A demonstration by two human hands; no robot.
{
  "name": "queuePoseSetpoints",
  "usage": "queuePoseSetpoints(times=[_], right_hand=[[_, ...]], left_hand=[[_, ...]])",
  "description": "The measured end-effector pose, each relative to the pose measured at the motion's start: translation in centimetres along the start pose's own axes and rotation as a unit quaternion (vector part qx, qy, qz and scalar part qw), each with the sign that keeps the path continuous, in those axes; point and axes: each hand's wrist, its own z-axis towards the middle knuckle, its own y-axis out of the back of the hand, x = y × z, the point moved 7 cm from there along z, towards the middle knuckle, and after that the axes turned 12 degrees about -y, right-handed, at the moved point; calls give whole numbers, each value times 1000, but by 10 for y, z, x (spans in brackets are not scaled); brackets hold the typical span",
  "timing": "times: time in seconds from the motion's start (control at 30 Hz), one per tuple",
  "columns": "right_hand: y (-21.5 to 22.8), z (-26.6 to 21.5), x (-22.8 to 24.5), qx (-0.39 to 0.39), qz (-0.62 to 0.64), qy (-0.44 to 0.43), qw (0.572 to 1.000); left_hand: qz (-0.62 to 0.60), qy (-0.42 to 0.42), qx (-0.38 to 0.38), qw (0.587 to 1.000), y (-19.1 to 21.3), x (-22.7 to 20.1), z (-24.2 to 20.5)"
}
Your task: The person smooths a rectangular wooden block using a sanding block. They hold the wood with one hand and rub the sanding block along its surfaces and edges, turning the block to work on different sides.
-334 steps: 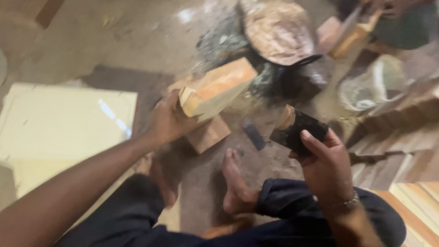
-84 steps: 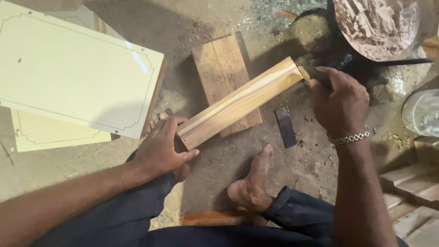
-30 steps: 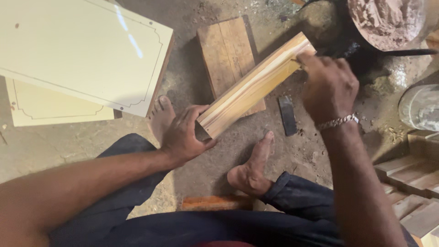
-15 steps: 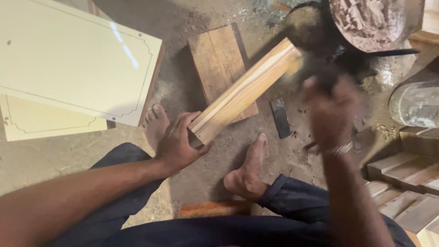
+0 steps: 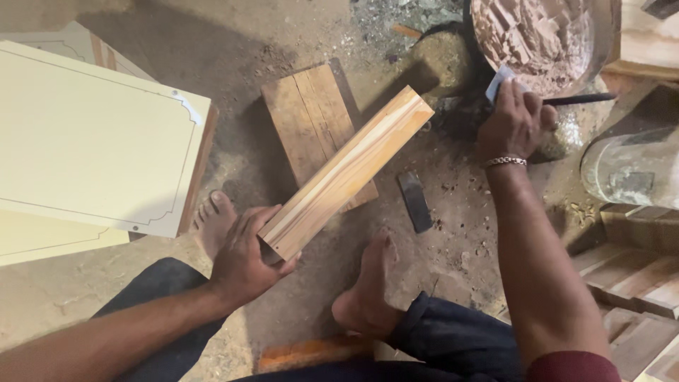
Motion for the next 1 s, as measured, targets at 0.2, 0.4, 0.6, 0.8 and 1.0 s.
queuePoseSetpoints(times=[0.2, 0.4, 0.6, 0.8, 1.0], right_hand=[[13, -18, 1, 23, 5, 23, 999], [34, -13, 9, 47, 12, 24, 999], [32, -10, -3, 80, 25, -8, 996], [2, 85, -37, 8, 119, -34, 992], [-76, 171, -67, 209, 5, -176, 962]], left_hand=[[9, -21, -2, 1000, 1, 0, 2], [13, -20, 9, 1000, -1, 1, 2], [4, -19, 5, 1000, 1, 2, 2], [-9, -1, 10, 1000, -1, 5, 0], [-15, 5, -19, 1000, 1, 10, -5]])
